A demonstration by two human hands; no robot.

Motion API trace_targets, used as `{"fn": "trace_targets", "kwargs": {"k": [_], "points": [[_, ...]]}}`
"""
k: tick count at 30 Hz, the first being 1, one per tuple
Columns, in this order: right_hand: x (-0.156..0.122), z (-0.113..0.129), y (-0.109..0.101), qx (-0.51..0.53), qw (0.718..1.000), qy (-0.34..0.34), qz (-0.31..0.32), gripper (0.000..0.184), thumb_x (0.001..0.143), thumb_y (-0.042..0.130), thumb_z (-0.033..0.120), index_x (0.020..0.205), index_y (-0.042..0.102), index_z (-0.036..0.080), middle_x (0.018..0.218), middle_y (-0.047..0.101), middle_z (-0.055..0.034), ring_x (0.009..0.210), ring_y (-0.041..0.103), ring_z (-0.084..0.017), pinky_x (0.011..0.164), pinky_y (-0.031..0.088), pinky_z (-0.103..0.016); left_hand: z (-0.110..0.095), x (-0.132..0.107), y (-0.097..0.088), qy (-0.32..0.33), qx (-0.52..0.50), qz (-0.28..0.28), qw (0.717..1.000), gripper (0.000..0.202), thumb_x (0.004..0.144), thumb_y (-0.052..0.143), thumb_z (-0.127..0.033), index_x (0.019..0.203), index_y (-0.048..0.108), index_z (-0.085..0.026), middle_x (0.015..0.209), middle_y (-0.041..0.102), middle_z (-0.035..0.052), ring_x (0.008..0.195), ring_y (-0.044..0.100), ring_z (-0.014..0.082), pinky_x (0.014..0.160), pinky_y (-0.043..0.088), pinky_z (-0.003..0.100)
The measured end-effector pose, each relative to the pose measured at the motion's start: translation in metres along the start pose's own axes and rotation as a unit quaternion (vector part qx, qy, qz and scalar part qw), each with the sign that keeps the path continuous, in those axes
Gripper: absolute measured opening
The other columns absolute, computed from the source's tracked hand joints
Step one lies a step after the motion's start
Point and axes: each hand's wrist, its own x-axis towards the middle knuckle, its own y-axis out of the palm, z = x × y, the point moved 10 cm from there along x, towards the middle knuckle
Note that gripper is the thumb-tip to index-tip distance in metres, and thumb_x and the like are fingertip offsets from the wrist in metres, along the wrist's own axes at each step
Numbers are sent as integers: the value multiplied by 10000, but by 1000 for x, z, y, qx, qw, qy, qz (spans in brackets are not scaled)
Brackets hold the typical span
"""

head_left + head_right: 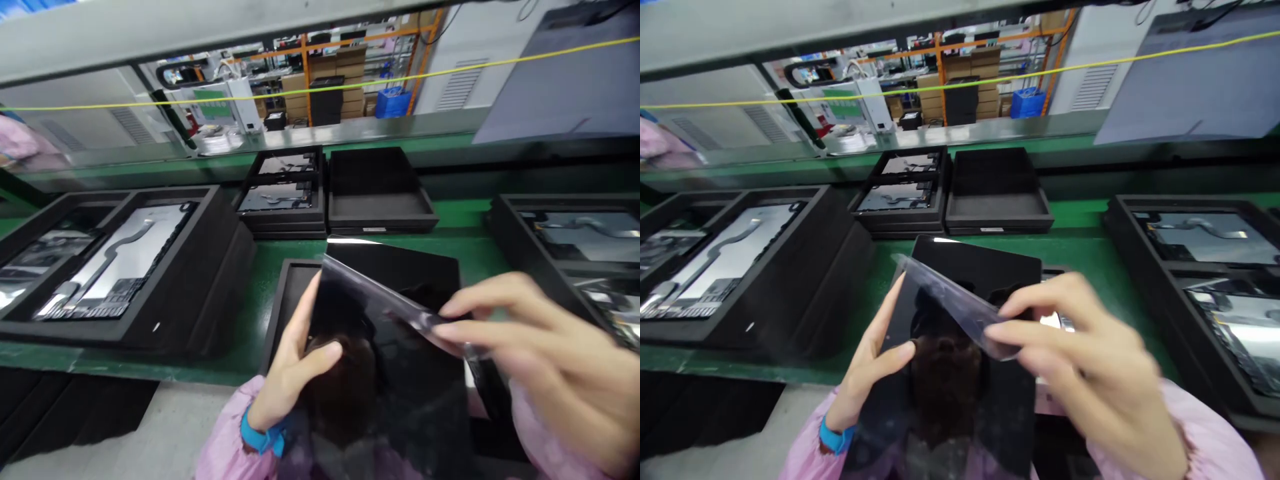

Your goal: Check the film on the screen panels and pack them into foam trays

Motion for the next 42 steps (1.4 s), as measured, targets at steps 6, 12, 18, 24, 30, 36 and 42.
{"fn": "trace_targets", "kwargs": {"k": [6,12,18,24,30,36,42], "points": [[-9,58,69,5,927,-215,306,344,981,358,249,1166,619,124,1111,619,-88,1028,587,-158,915,495,-254,24,-6,-45,-26,-32,-125,991,630,672,733,-306,1277,580,-389,1410,530,-83,1407,329,268,1163,267,326],[-16,68,83,-16,897,-309,317,273,923,412,170,825,661,120,1142,615,-108,1155,538,-197,962,477,-255,34,-17,-51,-69,-84,-167,980,758,661,727,-349,1372,466,-372,1238,669,-24,1253,524,330,1088,383,461],[-20,65,93,-88,872,-324,355,306,904,413,186,792,687,107,1131,624,-92,1242,458,-233,999,465,-286,31,-16,-50,-82,-70,-158,982,734,696,676,-381,1388,431,-404,1211,681,-46,1203,565,335,1024,456,473],[-15,66,88,-92,858,-369,344,325,879,412,218,669,647,137,1091,634,-131,1208,487,-263,919,494,-313,34,-12,-55,-74,-110,-169,977,789,633,710,-308,1373,452,-395,1231,668,-57,1190,574,299,999,481,393],[-8,55,87,-80,859,-330,382,180,735,502,146,779,675,124,1193,584,-155,1271,437,-282,995,455,-353,23,-7,-47,-37,-100,-165,981,784,661,676,-276,1394,433,-409,1181,687,-56,1177,586,289,1026,463,417],[-9,50,89,-76,860,-314,396,203,712,507,147,826,674,134,1206,573,-142,1298,412,-285,999,449,-372,26,-6,-48,-51,-93,-134,985,709,697,669,-309,1346,454,-498,1204,672,-112,1243,543,264,1088,412,415],[-5,48,87,-79,869,-290,392,114,837,551,177,825,663,157,1241,566,-128,1314,406,-262,1044,409,-381,15,-1,-42,-22,-40,-118,992,560,780,614,-318,1310,515,-468,1288,606,-190,1360,403,281,1147,334,374]]}}
